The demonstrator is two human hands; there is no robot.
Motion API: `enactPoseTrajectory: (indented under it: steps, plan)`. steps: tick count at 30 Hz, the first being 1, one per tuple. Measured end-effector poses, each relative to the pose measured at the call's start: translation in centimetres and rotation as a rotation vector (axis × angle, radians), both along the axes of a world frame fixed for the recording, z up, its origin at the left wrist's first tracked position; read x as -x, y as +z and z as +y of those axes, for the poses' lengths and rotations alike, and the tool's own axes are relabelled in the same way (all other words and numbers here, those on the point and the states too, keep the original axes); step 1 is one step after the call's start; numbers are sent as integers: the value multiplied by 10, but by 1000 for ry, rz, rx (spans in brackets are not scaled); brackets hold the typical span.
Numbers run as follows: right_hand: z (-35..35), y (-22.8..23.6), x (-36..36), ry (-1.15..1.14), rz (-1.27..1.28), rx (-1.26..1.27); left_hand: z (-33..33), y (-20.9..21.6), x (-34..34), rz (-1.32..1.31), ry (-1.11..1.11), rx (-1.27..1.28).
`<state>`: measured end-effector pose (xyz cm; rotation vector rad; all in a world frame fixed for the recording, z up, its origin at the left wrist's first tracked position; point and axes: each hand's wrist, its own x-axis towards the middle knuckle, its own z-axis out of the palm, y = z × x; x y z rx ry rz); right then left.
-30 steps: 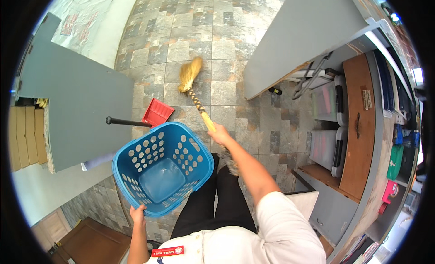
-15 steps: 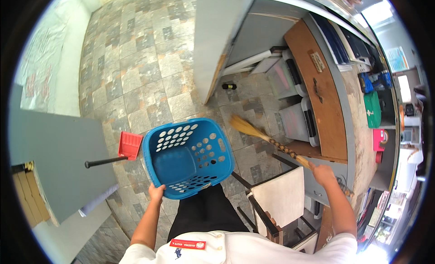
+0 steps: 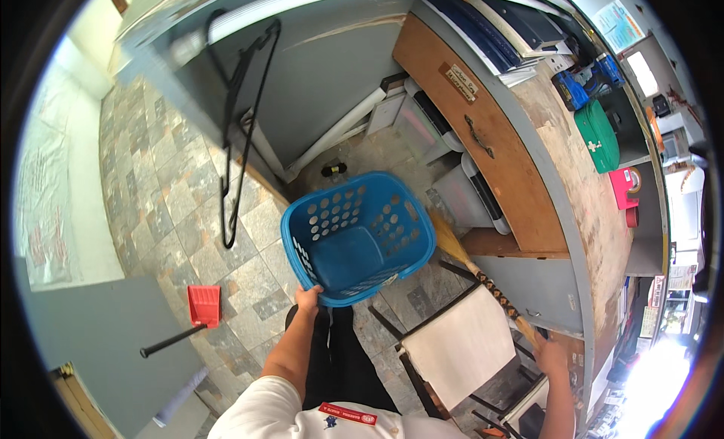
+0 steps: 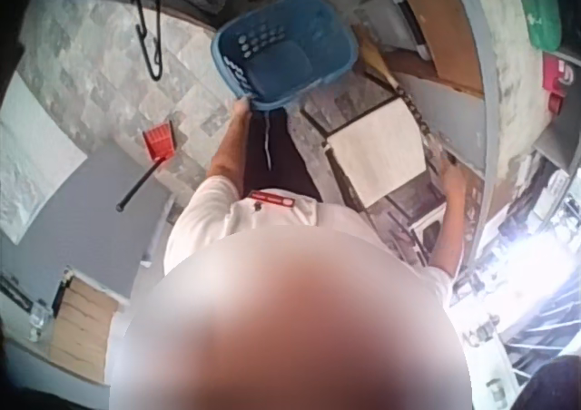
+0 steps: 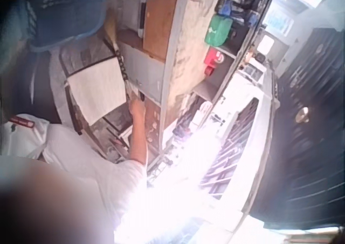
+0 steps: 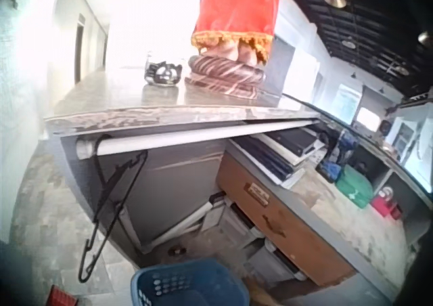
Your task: The person sweeps a tiled floor with a broom and dustpan, moving around furniture and equipment. They reposition a chair and a blue basket to access areas underneath, then continue sweeping the floor.
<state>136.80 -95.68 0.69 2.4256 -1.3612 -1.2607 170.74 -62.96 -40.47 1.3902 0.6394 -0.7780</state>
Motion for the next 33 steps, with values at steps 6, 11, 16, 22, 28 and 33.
enactPoseTrajectory:
  steps: [6,11,16,22,28,33]
  plan:
    - [35,-9,-2,-243,-41,-51,-95,-35,-46,0,151,117]
    - [46,-22,-7,-330,-59,-85,-154,-77,-109,-236,266,250]
    - [54,-29,-11,-434,-94,-68,-164,-94,-174,-185,250,138]
    - [50,-33,-1,-706,-337,-164,-121,-65,-189,-19,136,357]
    - [22,-95,26,-718,-455,-310,-13,-7,-131,-30,-554,155]
    - [4,-224,-16,-1037,-608,-400,151,53,-57,-132,-986,-291]
